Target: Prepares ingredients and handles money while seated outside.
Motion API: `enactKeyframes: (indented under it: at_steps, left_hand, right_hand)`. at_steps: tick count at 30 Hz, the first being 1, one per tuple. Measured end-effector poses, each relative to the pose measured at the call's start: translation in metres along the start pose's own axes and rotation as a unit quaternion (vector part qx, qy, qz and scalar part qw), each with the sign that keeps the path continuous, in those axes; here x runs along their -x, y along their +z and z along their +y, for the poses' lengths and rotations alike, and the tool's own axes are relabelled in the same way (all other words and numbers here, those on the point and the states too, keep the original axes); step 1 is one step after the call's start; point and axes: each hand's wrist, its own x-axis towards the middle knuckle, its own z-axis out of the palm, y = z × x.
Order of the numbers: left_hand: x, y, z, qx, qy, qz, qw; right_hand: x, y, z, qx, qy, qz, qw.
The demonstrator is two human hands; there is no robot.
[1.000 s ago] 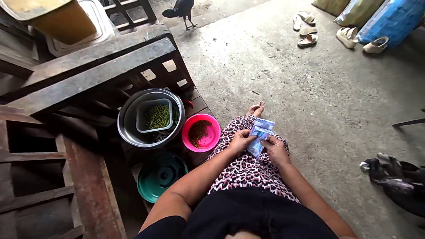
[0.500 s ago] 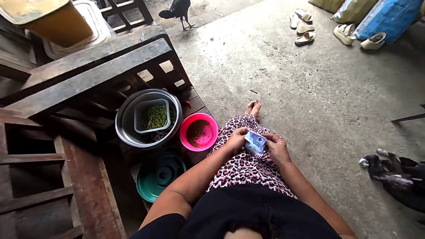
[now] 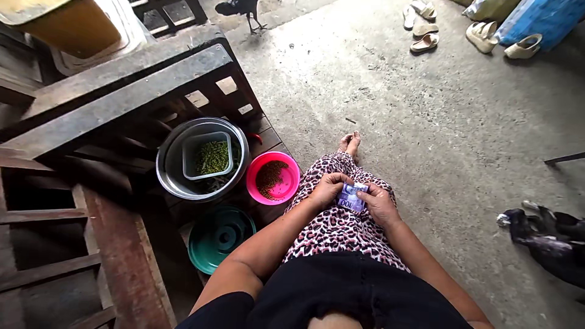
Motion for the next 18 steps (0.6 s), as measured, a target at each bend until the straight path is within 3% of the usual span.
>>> enactKeyframes:
  at_steps: [5,9,18]
  left_hand:
    - [0.0002,0.0007,0.0055,0.04,-0.018,-0.023,0.999]
    - [-0.0017,0.0033,0.0059,-0.057,-0.012,-0.057,0.997]
    - [-0.0003,0.0004,0.0028,-0.076,0.064,-0.031,0.995]
  right_hand:
    - [-0.0025,-0.0005,0.0018,0.0,-0.041,0.042,0.998]
    - [-0.0031,-0.0024,0.0053,0.013,-0.1,0.043,0.994]
    - [-0.0003,0.0021,-0.0017,0.097,-0.078,0.007,0.992]
